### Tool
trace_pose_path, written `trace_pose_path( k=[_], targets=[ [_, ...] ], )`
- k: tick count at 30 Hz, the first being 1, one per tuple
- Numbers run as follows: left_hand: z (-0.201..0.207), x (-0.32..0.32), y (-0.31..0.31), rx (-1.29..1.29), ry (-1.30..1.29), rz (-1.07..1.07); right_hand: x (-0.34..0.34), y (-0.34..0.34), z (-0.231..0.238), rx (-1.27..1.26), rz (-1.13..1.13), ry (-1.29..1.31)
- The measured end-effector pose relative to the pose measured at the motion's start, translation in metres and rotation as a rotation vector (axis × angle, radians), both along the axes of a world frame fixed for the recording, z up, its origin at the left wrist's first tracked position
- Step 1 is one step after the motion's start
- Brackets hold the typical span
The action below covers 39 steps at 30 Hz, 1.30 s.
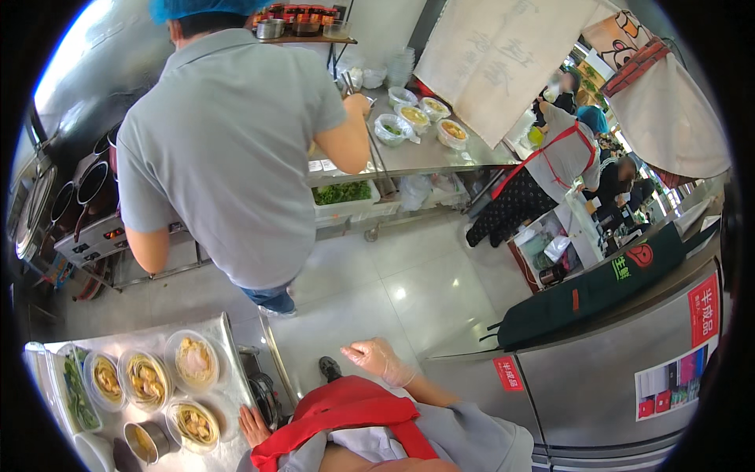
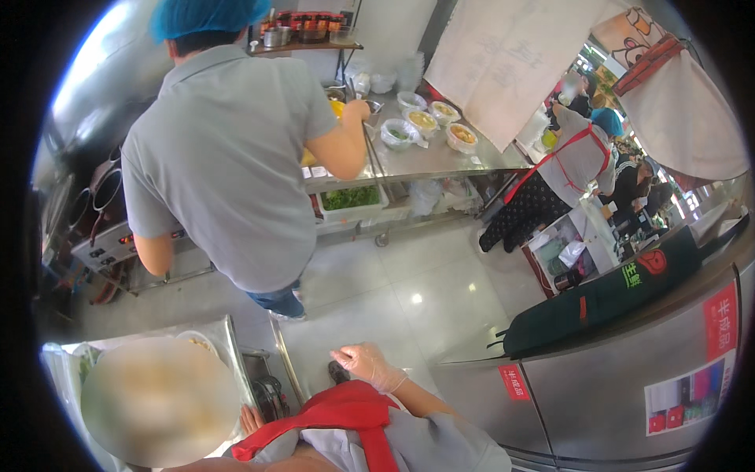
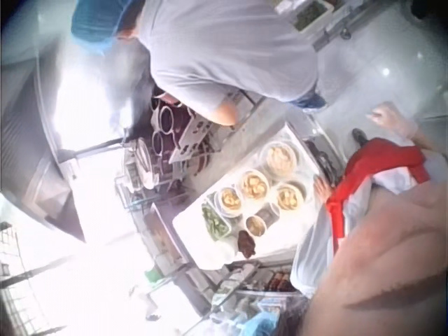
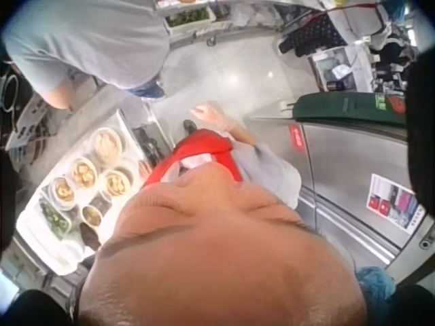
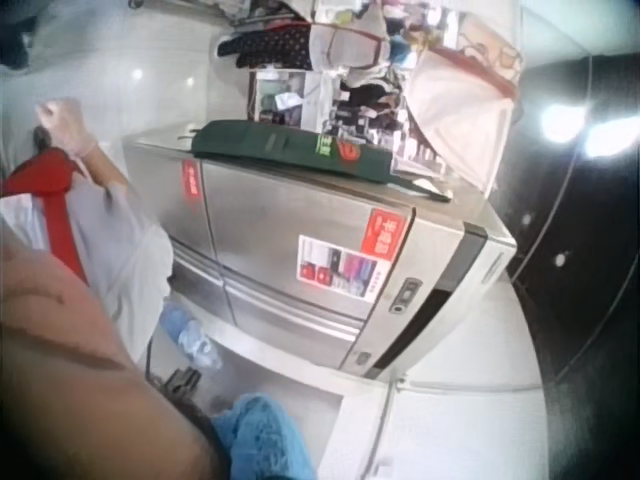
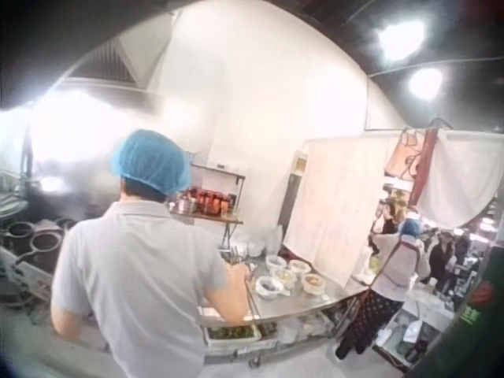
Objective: The person assembles multiple noodle bowls by adding noodles, vegetables, and toppings into plastic containers. They pour a liquid from a can into a bowl, add chopped tomatoes, and arrange the finished bowls on a stainless steel counter.
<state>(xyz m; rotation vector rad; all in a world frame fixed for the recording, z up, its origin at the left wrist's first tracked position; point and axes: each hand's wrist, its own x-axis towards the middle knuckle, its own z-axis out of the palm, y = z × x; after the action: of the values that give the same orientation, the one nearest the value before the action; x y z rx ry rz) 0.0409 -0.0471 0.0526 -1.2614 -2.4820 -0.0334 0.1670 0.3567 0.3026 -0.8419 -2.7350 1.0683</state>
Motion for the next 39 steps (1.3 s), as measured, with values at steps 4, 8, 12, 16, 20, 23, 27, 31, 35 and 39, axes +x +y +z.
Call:
trace_pose_path(
  k=[4, 8, 12, 16, 20, 23, 27, 31, 35, 39],
  targets=[
    [0.038, 0.012, 0.004, 0.09, -0.507, 0.071, 0.018, -0.026, 0.011, -0.074, 0.137, -0.02],
    [0.058, 0.015, 0.006, 0.166, -0.58, 0.063, 0.049, -0.064, 0.017, -0.154, 0.147, -0.095],
    [0.065, 0.018, 0.024, 0.49, -0.556, 0.125, 0.091, -0.105, 0.013, -0.113, 0.097, -0.105],
    [0.092, 0.032, 0.1, 0.914, -0.814, 0.266, 0.129, -0.144, 0.005, -0.1, 0.023, -0.136],
    [0.148, 0.058, 0.148, 0.834, -0.805, -0.111, 0.15, -0.171, 0.0, -0.092, 0.141, -0.074],
    [0.177, 0.102, 0.115, 0.669, -0.653, -0.391, 0.157, -0.176, -0.007, -0.16, 0.143, 0.038],
    [0.175, 0.14, 0.036, 0.481, -0.688, -0.432, 0.17, -0.156, -0.024, -0.099, 0.138, 0.119],
    [0.16, 0.136, 0.004, 0.471, -0.763, -0.158, 0.188, -0.118, -0.043, -0.096, 0.028, 0.186],
    [0.156, 0.108, 0.029, 0.274, -0.732, -0.092, 0.198, -0.065, -0.054, -0.2, -0.114, 0.173],
    [0.142, 0.081, 0.095, 0.127, -0.74, -0.04, 0.195, 0.026, -0.066, -0.353, -0.235, 0.187]
  ],
)
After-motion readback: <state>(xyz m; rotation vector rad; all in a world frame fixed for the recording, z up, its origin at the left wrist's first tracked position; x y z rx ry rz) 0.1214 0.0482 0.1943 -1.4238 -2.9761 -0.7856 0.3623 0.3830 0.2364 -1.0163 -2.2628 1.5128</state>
